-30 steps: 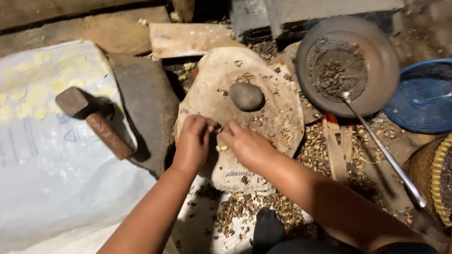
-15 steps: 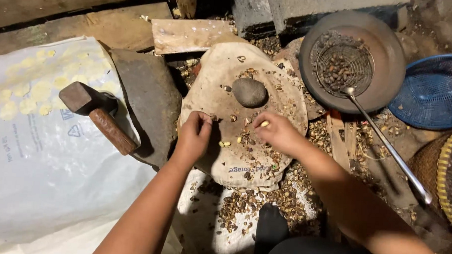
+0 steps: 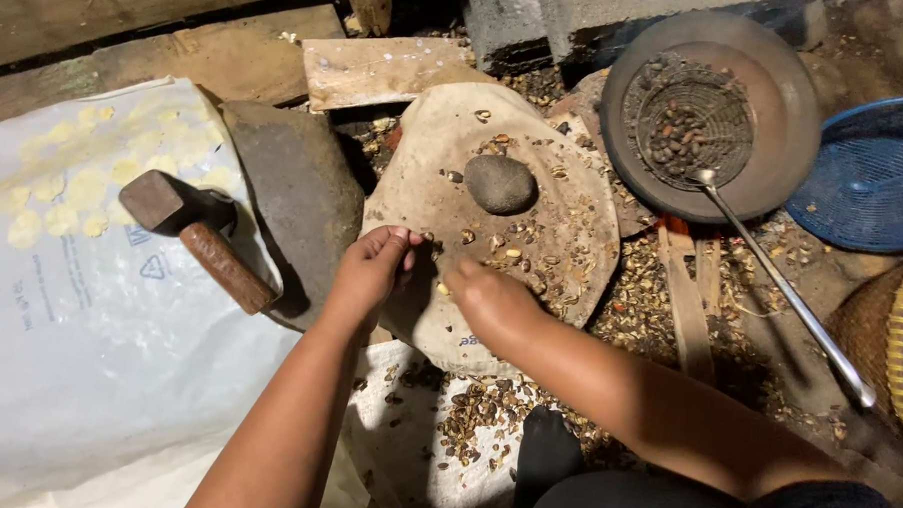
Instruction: Processing melinjo nuts by crushing them with a stone and flattening them into crackers with a wooden mallet.
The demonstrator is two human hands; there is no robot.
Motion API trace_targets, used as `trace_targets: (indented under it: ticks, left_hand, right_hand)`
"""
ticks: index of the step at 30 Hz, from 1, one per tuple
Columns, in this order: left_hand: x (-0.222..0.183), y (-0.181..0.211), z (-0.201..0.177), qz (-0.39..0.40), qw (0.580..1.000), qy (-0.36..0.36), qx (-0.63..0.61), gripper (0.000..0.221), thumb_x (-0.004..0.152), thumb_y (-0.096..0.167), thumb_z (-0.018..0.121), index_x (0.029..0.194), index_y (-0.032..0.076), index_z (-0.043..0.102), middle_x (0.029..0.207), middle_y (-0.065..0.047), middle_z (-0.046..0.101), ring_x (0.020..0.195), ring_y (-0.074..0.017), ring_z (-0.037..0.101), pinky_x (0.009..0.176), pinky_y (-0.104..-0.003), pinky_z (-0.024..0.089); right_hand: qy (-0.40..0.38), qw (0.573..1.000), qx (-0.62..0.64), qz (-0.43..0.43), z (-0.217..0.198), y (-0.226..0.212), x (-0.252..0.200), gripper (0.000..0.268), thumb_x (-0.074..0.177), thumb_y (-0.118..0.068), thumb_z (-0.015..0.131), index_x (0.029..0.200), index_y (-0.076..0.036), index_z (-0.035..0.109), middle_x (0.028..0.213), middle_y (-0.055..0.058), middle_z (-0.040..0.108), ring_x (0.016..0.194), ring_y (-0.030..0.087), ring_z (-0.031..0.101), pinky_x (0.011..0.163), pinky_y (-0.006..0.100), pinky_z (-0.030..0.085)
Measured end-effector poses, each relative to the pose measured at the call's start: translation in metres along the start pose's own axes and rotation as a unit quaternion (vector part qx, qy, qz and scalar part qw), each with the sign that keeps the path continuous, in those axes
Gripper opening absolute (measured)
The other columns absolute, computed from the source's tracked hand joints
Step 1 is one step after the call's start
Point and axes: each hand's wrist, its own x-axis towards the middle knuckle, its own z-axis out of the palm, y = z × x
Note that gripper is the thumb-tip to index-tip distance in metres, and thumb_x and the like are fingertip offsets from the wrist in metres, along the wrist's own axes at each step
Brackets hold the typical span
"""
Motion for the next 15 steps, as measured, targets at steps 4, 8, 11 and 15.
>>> trace_targets:
  ticks: [4,8,11,15]
  left_hand:
    - [-0.029,0.047,0.015,-0.098,0.990,-0.019,-0.096,0.035,0.108,0.037,0.055,0.084,0.011,0.054,0.052,-0.004,0.043,0.035,-0.0086,0.035,0.031,-0.020,0.027]
    - [-0.011,-0.011,0.001,0.023,0.989,-0.055,0.137,0.023,0.098,0.026,0.069,0.081,0.011,0.075,0.064,-0.009,0.071,0.050,-0.0122,0.057,0.042,-0.023,0.043]
    - [-0.033,0.005,0.020,0.110,0.922,-0.081,0.363,0.013,0.083,0.021,0.083,0.095,0.018,0.081,0.096,-0.017,0.072,0.098,-0.0418,0.071,0.090,-0.049,0.057]
    - [-0.030,-0.012,0.021,0.154,0.823,-0.089,0.540,0.022,0.085,0.021,0.079,0.103,0.020,0.068,0.099,-0.005,0.062,0.091,-0.0327,0.074,0.080,-0.041,0.064]
  right_hand:
    - [-0.087,0.945,0.205,0.240,-0.025,0.009,-0.007,0.015,0.084,-0.028,0.072,0.098,-0.025,0.068,0.070,-0.003,0.075,0.068,0.018,0.076,0.062,0.030,0.057]
    - [0.048,0.938,0.222,0.263,-0.062,0.038,-0.009,0.014,0.088,-0.017,0.072,0.101,-0.016,0.075,0.088,0.012,0.076,0.085,0.029,0.075,0.077,0.038,0.059]
    - [0.106,0.967,0.140,0.186,-0.068,0.045,-0.010,0.010,0.086,-0.014,0.075,0.095,-0.012,0.079,0.095,0.019,0.074,0.096,0.041,0.072,0.084,0.047,0.058]
    - [0.038,0.982,0.026,0.184,-0.027,0.067,-0.011,0.011,0.090,-0.015,0.073,0.100,-0.012,0.075,0.094,0.012,0.072,0.093,0.033,0.073,0.083,0.041,0.061]
